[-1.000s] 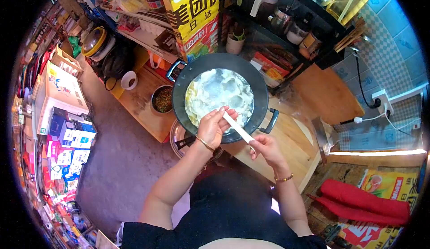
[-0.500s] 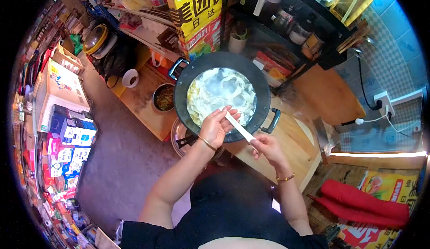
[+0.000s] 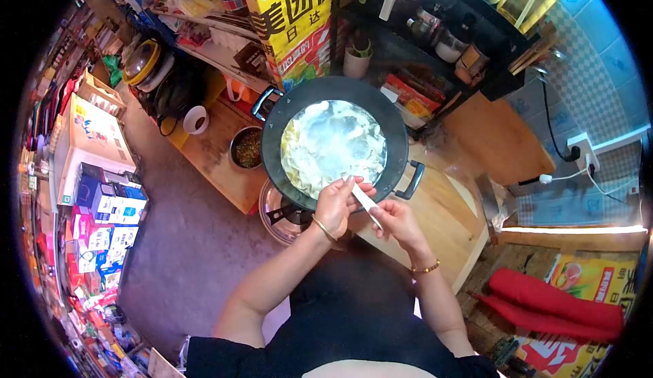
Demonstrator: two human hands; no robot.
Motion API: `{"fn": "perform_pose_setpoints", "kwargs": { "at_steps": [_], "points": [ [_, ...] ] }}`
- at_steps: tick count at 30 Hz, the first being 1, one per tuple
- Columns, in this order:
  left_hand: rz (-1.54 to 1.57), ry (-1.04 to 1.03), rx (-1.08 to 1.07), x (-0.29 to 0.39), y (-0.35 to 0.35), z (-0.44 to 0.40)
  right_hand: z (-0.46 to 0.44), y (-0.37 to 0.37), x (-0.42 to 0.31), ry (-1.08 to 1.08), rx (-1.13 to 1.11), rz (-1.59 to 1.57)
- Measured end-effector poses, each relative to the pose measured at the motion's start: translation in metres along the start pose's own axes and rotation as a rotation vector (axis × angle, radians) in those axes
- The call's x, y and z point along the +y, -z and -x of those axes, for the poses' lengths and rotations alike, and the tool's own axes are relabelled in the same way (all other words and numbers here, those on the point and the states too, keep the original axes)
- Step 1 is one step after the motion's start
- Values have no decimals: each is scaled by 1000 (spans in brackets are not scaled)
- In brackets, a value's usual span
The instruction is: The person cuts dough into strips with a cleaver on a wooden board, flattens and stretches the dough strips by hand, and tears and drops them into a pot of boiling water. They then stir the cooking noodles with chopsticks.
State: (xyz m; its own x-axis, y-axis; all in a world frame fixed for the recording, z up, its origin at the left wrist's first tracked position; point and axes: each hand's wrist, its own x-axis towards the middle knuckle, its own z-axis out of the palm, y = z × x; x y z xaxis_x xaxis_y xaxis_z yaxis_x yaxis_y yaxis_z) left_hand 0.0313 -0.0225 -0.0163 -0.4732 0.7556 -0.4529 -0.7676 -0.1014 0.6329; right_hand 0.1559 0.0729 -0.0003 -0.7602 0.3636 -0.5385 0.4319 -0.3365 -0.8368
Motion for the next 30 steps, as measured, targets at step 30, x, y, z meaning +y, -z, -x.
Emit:
{"fn": "perform_pose_setpoints", "kwargs": {
  "at_steps": [30],
  "points": [
    [136, -46, 133, 10, 2, -5, 5, 9, 8, 72, 26, -87]
  ]
}}
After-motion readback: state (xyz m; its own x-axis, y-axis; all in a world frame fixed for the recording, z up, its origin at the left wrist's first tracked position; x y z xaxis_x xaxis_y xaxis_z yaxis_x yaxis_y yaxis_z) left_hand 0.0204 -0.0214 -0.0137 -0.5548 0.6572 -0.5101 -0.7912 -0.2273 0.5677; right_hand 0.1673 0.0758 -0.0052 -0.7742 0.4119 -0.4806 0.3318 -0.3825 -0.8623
